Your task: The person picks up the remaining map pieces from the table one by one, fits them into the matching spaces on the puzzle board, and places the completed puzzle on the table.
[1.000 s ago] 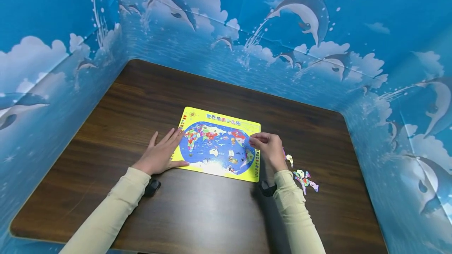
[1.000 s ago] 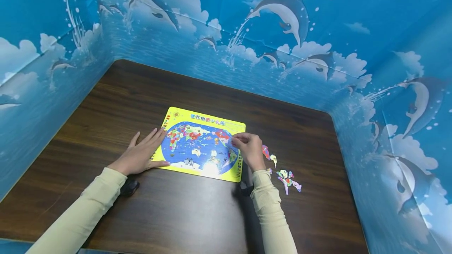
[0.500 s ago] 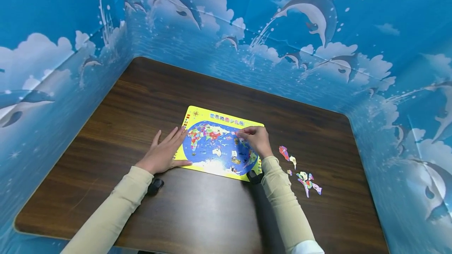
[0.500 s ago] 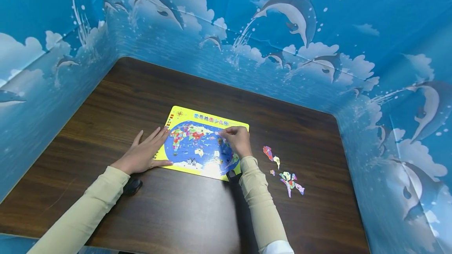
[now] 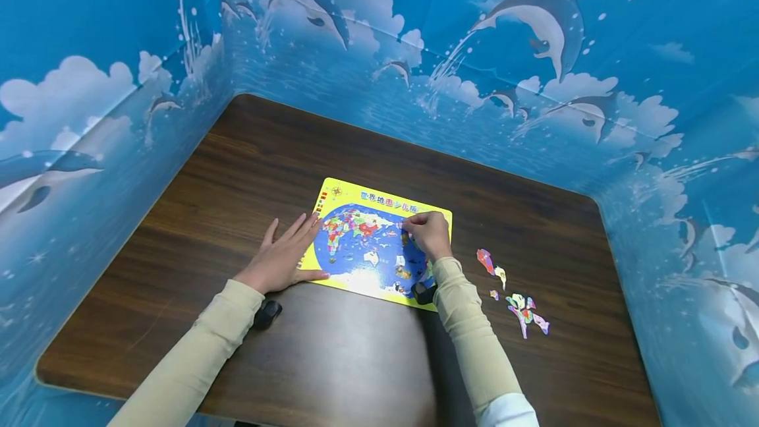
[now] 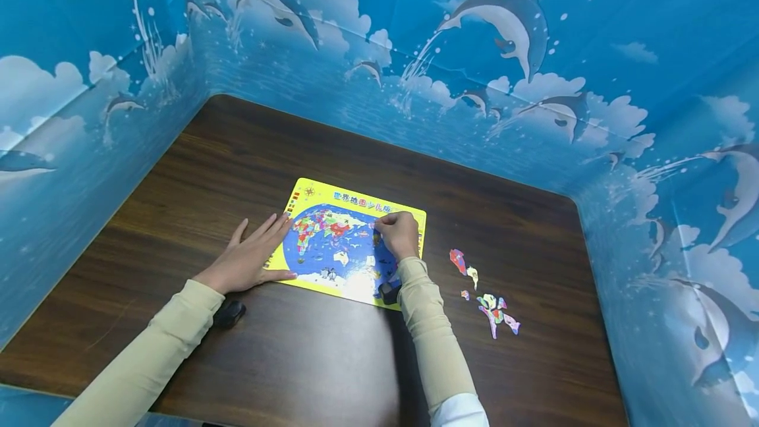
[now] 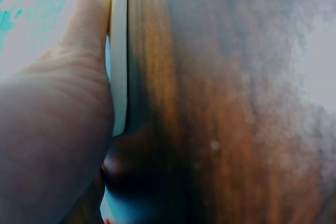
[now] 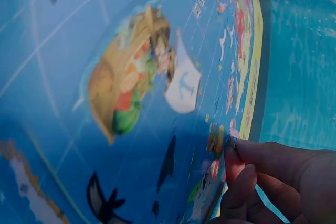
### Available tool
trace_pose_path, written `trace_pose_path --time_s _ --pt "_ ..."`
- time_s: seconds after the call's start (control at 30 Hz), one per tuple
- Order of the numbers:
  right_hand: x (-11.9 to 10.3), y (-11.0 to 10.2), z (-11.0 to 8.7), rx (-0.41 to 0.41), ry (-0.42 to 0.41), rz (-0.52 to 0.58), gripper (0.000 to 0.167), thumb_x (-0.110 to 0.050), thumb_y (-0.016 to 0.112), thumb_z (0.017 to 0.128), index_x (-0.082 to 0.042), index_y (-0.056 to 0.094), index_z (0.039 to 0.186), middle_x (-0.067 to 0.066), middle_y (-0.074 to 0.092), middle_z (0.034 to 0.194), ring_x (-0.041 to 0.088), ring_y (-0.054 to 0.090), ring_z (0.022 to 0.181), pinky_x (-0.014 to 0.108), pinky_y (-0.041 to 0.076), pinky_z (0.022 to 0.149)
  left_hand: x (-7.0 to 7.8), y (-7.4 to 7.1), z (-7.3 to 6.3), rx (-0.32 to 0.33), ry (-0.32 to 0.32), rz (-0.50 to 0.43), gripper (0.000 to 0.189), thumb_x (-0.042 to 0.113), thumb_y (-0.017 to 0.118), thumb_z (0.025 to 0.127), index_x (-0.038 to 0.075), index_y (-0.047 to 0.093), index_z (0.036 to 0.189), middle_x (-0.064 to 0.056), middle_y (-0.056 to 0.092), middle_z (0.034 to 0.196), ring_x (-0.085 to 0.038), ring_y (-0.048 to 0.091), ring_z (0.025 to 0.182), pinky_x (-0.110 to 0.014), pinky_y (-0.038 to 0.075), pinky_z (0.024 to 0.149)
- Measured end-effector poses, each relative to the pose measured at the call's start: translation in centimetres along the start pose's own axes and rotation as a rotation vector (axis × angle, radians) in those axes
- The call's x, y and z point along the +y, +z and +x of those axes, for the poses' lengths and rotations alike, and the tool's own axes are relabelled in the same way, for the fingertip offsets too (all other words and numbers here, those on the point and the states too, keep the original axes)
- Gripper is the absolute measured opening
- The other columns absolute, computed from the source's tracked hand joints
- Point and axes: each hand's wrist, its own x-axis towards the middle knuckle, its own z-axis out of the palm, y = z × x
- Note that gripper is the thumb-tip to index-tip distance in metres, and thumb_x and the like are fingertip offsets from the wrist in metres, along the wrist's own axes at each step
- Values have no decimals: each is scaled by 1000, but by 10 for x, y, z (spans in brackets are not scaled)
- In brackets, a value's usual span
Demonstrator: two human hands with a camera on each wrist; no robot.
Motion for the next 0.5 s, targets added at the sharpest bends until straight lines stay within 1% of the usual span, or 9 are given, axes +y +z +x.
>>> trace_pose_path --time_s 0.13,0.27,0.5 --pt "-1 1 0 7 -10 -28 11 -10 78 93 0 81 92 12 76 89 22 62 77 29 45 63 0 1 0 -5 0 2 110 63 73 87 7 19 165 -16 17 171 -37 11 158 -71 -3 120" --pt "-2 2 0 17 3 -39 11 -11 78 93 -1 81 93 11 77 91 23 65 81 31 48 68 0 1 1 -9 1 1 111 63 74 87 7 19 165 -16 17 171 -37 11 159 -71 -3 120" --pt "-4 2 -3 38 5 -47 11 -10 75 96 -2 81 98 12 77 92 22 66 76 31 52 68 1 0 0 -13 1 -6 111 62 74 87 6 18 165 -16 15 172 -37 10 159 -70 -4 120"
